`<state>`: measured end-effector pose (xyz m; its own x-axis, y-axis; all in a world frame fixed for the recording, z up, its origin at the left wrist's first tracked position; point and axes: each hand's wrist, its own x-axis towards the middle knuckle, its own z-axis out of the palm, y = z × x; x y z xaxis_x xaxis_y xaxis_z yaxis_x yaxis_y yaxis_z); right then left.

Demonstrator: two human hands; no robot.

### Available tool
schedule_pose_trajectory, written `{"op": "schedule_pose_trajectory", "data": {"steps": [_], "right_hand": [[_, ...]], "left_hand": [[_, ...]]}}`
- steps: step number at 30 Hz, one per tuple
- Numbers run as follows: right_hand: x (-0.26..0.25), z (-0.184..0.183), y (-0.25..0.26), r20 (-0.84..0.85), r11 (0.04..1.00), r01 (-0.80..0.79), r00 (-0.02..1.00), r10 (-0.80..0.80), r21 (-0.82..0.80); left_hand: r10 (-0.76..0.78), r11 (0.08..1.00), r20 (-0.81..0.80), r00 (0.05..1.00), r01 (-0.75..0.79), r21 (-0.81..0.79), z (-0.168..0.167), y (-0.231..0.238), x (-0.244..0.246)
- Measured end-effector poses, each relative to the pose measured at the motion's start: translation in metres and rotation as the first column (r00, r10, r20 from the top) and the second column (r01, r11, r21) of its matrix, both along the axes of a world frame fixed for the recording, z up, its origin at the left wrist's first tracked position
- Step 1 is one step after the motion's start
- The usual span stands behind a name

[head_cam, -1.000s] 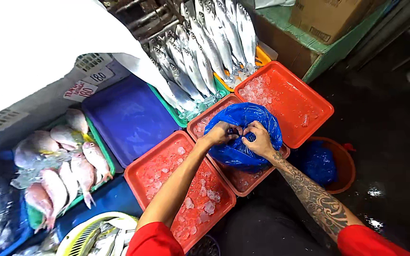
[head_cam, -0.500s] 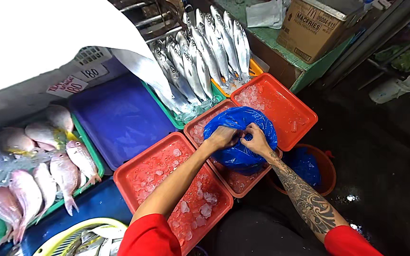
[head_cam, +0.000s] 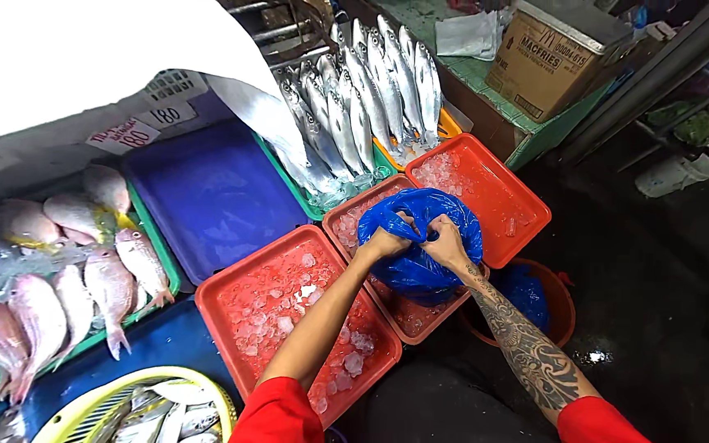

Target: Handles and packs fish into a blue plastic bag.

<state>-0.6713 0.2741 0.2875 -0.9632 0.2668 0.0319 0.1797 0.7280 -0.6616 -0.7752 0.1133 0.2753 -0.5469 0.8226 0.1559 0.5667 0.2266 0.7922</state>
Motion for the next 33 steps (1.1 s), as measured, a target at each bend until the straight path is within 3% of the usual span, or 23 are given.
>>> {"op": "schedule_pose_trajectory", "data": {"steps": [5, 11, 16, 24, 28, 33], "right_hand": [[0.015, -0.013, -0.014, -0.181, 0.994, 0.106, 0.978, -0.104, 0.002], [0.026, -0.017, -0.008, -0.251, 0.992, 0.074, 0.963, -0.098, -0.104], [0.019, 0.005, 0.001, -0.132, 0.993, 0.037, 0.99, -0.052, -0.112], [0.0, 0.012, -0.008, 0.029, 0.993, 0.047, 0.998, -0.05, 0.104], [0.008, -0.001, -0.026, -0.078, 0.97, 0.116, 0.992, -0.101, 0.212], [0.01, -0.022, -0.03, -0.21, 0.95, 0.149, 0.973, -0.091, 0.276]], "left_hand": [[0.027, 0.988, -0.029, 0.999, -0.031, -0.149, 0.014, 0.003, 0.005], [0.16, 0.905, 0.046, 0.986, -0.128, -0.406, 0.026, 0.01, 0.012], [0.152, 0.93, 0.091, 0.984, -0.112, -0.35, 0.003, 0.015, 0.0], [0.135, 0.952, 0.143, 0.98, -0.089, -0.292, 0.005, 0.011, 0.002], [0.167, 0.947, 0.126, 0.978, -0.124, -0.297, -0.007, 0.01, 0.002], [0.107, 0.964, 0.142, 0.984, -0.068, -0.257, 0.003, 0.006, 0.003]]}}
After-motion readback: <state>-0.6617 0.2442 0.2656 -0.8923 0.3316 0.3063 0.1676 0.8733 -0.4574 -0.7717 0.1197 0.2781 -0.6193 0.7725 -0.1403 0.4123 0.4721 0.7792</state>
